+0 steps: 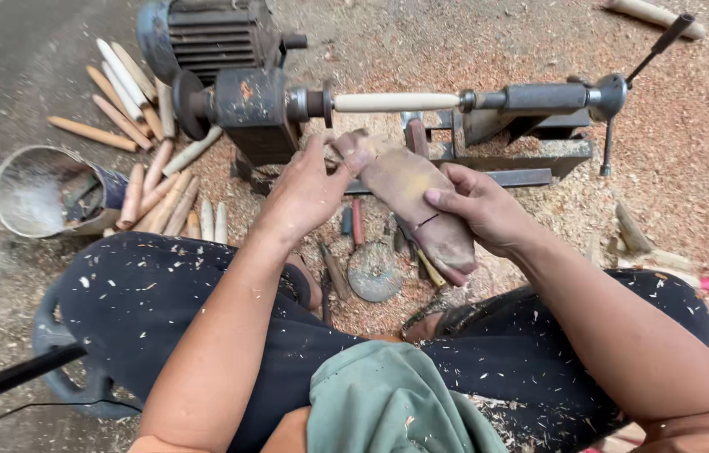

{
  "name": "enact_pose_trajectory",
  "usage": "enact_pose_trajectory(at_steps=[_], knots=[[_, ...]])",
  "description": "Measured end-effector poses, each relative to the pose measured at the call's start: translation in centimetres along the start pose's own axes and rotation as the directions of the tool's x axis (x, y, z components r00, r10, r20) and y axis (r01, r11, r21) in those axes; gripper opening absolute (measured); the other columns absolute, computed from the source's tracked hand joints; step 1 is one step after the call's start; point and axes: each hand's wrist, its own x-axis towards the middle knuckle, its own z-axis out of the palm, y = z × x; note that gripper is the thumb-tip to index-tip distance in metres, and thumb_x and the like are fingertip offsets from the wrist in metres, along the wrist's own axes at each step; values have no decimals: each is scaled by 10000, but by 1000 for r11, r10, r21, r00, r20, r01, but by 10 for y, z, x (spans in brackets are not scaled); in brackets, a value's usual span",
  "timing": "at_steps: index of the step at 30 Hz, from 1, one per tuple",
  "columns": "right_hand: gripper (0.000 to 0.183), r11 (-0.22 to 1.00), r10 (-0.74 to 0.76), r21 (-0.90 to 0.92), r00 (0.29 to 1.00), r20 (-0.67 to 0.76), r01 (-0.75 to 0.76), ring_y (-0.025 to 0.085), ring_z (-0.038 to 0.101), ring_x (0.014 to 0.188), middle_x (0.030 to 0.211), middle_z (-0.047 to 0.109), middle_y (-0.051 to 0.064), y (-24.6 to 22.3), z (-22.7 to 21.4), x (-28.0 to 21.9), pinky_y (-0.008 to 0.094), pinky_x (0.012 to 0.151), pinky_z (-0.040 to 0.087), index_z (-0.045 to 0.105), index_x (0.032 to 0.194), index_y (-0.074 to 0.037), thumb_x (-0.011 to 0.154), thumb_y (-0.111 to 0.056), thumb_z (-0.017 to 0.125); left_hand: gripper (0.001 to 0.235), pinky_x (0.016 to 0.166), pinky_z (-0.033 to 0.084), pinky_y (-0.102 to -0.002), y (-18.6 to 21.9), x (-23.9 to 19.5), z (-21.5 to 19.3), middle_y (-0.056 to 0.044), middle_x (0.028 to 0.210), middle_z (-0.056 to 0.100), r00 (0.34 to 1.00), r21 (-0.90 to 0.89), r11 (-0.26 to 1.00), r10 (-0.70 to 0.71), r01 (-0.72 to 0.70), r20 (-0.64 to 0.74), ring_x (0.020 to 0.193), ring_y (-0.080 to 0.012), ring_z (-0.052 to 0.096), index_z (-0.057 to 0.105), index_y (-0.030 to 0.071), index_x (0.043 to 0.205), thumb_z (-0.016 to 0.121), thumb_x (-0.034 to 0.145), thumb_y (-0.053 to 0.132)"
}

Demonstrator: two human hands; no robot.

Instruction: The person mounts a rectangular wooden blank onto a lathe, secures it, and uses a chisel to shape the rotating wood into a cylindrical rod. They then sand the finished piece while it spins and remove it from the lathe.

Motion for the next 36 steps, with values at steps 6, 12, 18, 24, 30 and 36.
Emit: enact_pose_trajectory(at_steps=[6, 12, 18, 24, 30, 36], knots=[[443, 986, -153, -52, 986, 64, 156, 112, 625, 1058, 1112, 681, 40, -11, -2, 10, 308, 949, 504, 603, 1256, -6, 925, -285, 700, 387, 741, 674, -353, 12, 24, -6, -135, 1113, 704, 949, -843, 441, -82, 310, 306, 915, -214, 752, 584, 1, 1284, 680, 970, 206], [375, 782, 30, 616, 994, 108, -91, 160, 688, 1050, 1104, 732, 52, -4, 12, 16, 361, 972, 529, 573, 1272, -39, 933, -181, 650, 270, 789, 692, -385, 18, 64, -9, -56, 1046, 732, 906, -773, 497, -72, 395, 416, 911, -178, 767, 592, 52, 1205, 622, 948, 129], [195, 792, 232, 570, 971, 49, -218, 197, 644, 613, 820, 685, 116, 39, 15, 42, 330, 527, 562, 600, 1061, -6, 1025, -197, 589, 362, 764, 663, -499, -10, 142, -8, -138, 864, 716, 783, 239, 910, -413, 338, 465, 817, -316, 757, 638, -31, 1122, 581, 1057, 321], [225, 710, 331, 656, 943, 10, -256, 205, 630, 528, 783, 682, 144, 44, -5, 81, 329, 437, 545, 579, 1049, -12, 1055, -227, 511, 510, 998, 516, -543, -41, 244, 59, -207, 1133, 714, 895, 503, 797, 102, -334, 433, 1080, -409, 677, 739, 53, 1189, 483, 1088, 482], [218, 709, 385, 664, 919, -86, -236, 204, 654, 583, 905, 734, 156, 35, -12, 128, 335, 503, 578, 543, 1117, -20, 1072, -221, 470, 509, 996, 558, -552, -45, 292, 110, -223, 1271, 704, 699, 436, 898, -274, -60, 661, 1144, -367, 703, 577, -15, 1403, 337, 1069, 285], [239, 679, 367, 700, 928, -61, -222, 198, 650, 560, 858, 724, 152, 45, -21, 159, 323, 459, 546, 588, 1122, 6, 1069, -208, 496, 445, 926, 637, -448, -34, 294, 83, -199, 1113, 751, 582, -75, 836, -311, 544, 751, 1099, -306, 746, 654, -23, 1255, 528, 1011, 327]])
